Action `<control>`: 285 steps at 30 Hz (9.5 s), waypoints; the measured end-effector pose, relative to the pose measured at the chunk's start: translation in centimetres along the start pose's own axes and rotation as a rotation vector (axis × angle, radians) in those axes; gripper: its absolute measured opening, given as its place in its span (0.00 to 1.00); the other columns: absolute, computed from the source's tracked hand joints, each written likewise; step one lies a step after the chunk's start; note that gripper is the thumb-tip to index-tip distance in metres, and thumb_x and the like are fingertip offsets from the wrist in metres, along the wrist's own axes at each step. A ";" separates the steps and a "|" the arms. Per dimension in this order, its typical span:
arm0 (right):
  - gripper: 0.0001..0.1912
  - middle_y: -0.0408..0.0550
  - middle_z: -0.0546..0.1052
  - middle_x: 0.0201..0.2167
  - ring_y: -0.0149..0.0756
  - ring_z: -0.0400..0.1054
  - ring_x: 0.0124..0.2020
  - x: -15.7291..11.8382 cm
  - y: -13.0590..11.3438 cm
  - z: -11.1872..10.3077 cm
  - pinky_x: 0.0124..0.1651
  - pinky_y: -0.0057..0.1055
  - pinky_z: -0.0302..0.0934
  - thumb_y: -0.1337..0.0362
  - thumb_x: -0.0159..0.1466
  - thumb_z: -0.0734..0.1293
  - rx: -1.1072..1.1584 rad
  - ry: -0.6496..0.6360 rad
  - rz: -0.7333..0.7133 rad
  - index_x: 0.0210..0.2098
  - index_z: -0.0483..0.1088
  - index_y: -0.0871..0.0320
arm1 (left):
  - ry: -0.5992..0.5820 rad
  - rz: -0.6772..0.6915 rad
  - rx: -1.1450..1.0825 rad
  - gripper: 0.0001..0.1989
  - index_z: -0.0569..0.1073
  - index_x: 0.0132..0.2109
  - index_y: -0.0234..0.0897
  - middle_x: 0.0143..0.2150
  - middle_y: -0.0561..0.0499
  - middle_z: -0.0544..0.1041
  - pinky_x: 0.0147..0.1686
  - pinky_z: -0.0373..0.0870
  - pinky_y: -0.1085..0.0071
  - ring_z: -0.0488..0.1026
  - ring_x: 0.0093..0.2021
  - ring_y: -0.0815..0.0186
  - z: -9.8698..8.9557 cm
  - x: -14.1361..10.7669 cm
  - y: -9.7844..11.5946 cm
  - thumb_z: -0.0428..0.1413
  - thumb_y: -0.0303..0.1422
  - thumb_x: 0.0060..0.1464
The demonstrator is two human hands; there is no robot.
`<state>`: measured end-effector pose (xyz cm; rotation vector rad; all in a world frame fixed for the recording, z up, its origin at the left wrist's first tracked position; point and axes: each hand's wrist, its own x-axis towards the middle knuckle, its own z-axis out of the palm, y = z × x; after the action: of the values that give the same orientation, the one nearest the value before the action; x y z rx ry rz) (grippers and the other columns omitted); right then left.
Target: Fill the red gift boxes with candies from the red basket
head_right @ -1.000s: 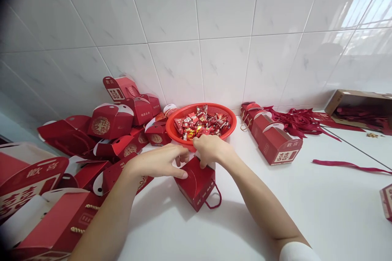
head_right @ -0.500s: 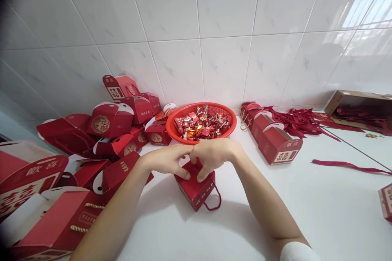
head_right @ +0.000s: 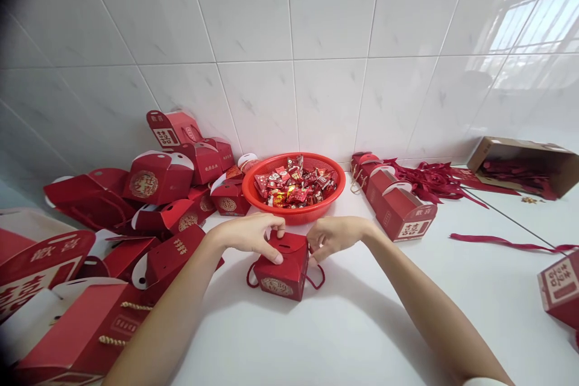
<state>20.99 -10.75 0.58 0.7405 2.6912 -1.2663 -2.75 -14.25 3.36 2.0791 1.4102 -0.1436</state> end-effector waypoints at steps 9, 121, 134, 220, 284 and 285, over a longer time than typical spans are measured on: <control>0.21 0.43 0.78 0.26 0.31 0.72 0.29 0.3 2.1 0.6 0.37 0.29 0.66 0.54 0.47 0.81 0.671 0.058 -0.095 0.30 0.73 0.61 | -0.021 -0.005 -0.111 0.33 0.66 0.45 0.40 0.44 0.51 0.73 0.30 0.61 0.71 0.70 0.36 0.63 0.3 0.8 -0.3 0.66 0.52 0.35; 0.15 0.41 0.72 0.23 0.28 0.59 0.23 -0.9 -4.7 3.2 0.26 0.27 0.47 0.53 0.61 0.71 -0.135 0.526 0.167 0.27 0.70 0.58 | 0.111 0.176 -0.077 0.07 0.70 0.29 0.38 0.25 0.55 0.70 0.26 0.57 0.71 0.66 0.27 0.67 0.7 -0.7 1.3 0.56 0.36 0.50; 0.15 0.43 0.72 0.23 0.30 0.63 0.25 -4.8 -5.9 1.2 0.29 0.28 0.57 0.54 0.64 0.66 -0.028 0.878 0.027 0.28 0.72 0.58 | 0.332 0.386 -0.313 0.15 0.75 0.47 0.40 0.49 0.48 0.78 0.48 0.71 0.65 0.75 0.47 0.60 0.3 -1.4 2.1 0.57 0.43 0.58; 0.36 0.54 0.75 0.51 0.47 0.73 0.46 4.7 -5.0 7.7 0.44 0.38 0.65 0.43 0.58 0.71 0.093 0.394 0.050 0.58 0.61 0.54 | -0.015 -0.206 -0.222 0.29 0.75 0.44 0.36 0.33 0.48 0.78 0.33 0.71 0.70 0.76 0.35 0.60 -3.1 -2.5 -6.1 0.63 0.53 0.41; 0.30 0.50 0.77 0.39 0.41 0.70 0.36 0.8 -4.8 3.1 0.33 0.30 0.55 0.46 0.50 0.78 -0.309 0.538 0.157 0.43 0.70 0.57 | 0.104 -0.175 0.123 0.33 0.73 0.51 0.43 0.48 0.45 0.76 0.37 0.72 0.67 0.74 0.49 0.50 -1.4 -5.2 0.8 0.63 0.53 0.38; 0.32 0.50 0.77 0.41 0.43 0.71 0.38 0.6 -4.7 3.1 0.34 0.30 0.56 0.45 0.50 0.78 -0.311 0.500 0.166 0.45 0.69 0.57 | 0.078 -0.170 0.082 0.32 0.73 0.51 0.42 0.46 0.46 0.77 0.33 0.72 0.68 0.76 0.45 0.52 -1.4 -5.2 0.8 0.63 0.51 0.39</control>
<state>17.92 -15.38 1.76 1.3437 3.0066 -0.6659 -4.56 -17.86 7.00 2.0481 1.6545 -0.1943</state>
